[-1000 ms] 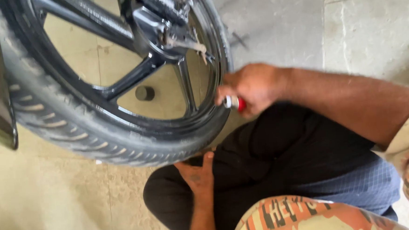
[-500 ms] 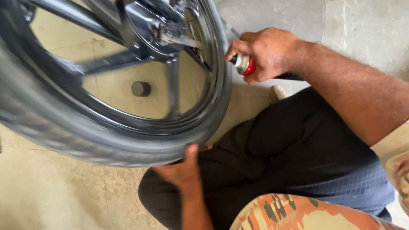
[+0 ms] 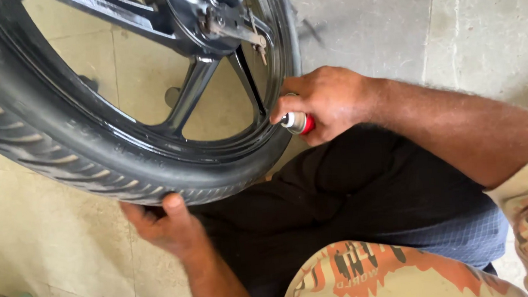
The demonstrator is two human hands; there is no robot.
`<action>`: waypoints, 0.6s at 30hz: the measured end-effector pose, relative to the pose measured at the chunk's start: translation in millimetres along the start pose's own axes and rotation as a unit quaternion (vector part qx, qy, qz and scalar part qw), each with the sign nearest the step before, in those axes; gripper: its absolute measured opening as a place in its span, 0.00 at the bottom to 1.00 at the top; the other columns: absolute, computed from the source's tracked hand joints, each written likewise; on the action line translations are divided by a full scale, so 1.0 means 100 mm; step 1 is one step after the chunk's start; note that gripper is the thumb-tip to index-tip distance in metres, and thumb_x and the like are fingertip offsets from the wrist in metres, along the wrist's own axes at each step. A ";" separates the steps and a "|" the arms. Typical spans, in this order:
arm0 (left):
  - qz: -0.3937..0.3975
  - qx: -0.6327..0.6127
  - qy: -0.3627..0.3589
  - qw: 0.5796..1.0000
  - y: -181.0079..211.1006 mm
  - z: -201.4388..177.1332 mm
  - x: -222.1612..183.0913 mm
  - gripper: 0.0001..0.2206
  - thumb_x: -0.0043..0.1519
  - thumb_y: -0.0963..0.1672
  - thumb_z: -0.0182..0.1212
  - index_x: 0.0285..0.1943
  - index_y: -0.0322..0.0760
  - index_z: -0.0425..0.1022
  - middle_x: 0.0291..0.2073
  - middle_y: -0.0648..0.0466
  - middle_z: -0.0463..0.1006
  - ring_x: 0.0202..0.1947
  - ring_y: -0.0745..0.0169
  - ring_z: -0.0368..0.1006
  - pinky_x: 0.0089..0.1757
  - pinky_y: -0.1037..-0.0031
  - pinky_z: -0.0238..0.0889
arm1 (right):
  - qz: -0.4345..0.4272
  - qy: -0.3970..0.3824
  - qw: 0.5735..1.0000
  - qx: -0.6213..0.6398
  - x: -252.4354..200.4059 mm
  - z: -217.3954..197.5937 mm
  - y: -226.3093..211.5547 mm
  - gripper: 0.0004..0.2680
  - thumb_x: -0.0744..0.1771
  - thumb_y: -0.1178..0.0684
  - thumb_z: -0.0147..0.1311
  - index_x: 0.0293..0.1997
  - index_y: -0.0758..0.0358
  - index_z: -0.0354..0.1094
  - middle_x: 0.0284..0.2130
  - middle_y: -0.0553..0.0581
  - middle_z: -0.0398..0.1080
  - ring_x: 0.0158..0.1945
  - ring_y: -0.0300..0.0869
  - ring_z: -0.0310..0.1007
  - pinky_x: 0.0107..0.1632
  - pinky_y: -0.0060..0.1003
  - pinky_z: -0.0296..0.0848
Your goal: Cleaning and lubricating a motorcycle front wheel and hub using a spray can.
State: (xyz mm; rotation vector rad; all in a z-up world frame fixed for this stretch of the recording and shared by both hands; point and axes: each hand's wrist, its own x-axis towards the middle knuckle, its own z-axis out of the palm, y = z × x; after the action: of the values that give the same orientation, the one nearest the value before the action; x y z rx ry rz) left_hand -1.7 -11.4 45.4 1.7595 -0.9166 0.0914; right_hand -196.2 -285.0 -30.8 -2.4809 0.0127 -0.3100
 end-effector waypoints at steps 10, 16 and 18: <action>-0.006 0.063 -0.002 0.998 -0.29 0.10 -0.50 0.51 0.64 0.63 0.62 0.82 0.24 0.42 0.73 0.33 0.57 0.71 0.42 0.62 0.66 0.57 0.62 | 0.193 -0.118 0.965 -0.130 0.09 -0.11 0.43 0.22 0.62 0.45 0.66 0.63 0.44 0.64 0.39 0.55 0.71 0.33 0.42 0.75 0.34 0.38 0.82; -0.042 0.081 -0.017 0.996 -0.54 0.50 -1.02 0.57 0.57 0.57 0.71 0.82 0.25 0.32 0.77 0.31 0.49 0.78 0.37 0.51 0.74 0.53 0.48 | 0.148 -0.046 0.985 -0.080 0.10 0.07 0.39 0.26 0.60 0.46 0.69 0.63 0.47 0.64 0.43 0.57 0.70 0.34 0.46 0.77 0.37 0.41 0.82; -0.046 0.108 -0.028 0.993 -0.58 0.68 -1.18 0.59 0.53 0.53 0.76 0.82 0.25 0.31 0.77 0.30 0.48 0.77 0.36 0.49 0.74 0.53 0.45 | 0.058 0.019 0.997 -0.042 0.08 0.18 0.34 0.26 0.57 0.46 0.71 0.60 0.49 0.66 0.43 0.57 0.71 0.36 0.48 0.76 0.40 0.43 0.81</action>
State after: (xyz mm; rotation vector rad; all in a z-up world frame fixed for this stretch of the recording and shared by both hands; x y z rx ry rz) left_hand -72.9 0.2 -84.1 2.0107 -0.8905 0.0847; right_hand -182.6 -301.9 -63.1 -2.5457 0.1891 -0.3125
